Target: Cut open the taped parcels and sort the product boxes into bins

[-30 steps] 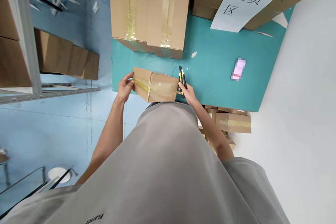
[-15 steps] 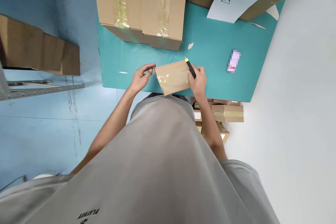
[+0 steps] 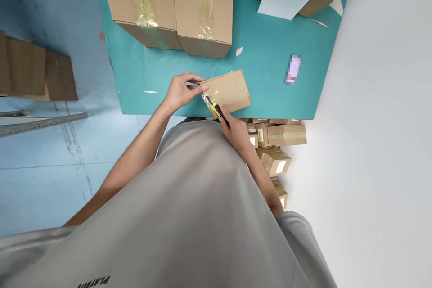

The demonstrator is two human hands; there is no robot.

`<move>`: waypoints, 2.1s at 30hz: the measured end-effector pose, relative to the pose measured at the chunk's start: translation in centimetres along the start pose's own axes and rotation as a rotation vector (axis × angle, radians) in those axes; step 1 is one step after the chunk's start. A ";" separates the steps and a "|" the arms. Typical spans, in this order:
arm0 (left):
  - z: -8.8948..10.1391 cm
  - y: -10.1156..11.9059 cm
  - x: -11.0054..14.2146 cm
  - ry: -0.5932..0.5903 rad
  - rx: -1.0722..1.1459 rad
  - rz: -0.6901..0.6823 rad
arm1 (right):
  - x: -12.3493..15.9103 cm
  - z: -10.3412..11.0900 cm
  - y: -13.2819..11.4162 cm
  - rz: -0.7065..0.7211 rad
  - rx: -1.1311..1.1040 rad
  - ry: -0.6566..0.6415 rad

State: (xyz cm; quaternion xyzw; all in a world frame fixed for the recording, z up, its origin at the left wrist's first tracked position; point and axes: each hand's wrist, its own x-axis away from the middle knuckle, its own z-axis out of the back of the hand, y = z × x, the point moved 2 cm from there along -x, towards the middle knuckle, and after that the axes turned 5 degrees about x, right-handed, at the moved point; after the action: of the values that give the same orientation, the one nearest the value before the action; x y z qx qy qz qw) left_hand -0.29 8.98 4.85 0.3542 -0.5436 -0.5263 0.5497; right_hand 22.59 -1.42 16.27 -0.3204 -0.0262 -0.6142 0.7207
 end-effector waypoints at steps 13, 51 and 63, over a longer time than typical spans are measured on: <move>-0.2 -0.1 -0.1 -0.014 -0.021 0.001 | -0.6 -0.2 -3.8 -0.115 0.183 -0.072; -10.1 6.9 0.2 -0.270 -0.544 -0.283 | -1.4 4.0 5.1 -0.308 0.113 0.082; -10.1 7.0 0.2 -0.263 -0.536 -0.289 | -2.5 4.9 4.2 -0.339 0.257 -0.013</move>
State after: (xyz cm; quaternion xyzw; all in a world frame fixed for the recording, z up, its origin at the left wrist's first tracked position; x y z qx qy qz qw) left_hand 10.82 8.31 9.99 0.1996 -0.3960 -0.7644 0.4680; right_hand 27.47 3.34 17.30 -0.2209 -0.1626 -0.7160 0.6419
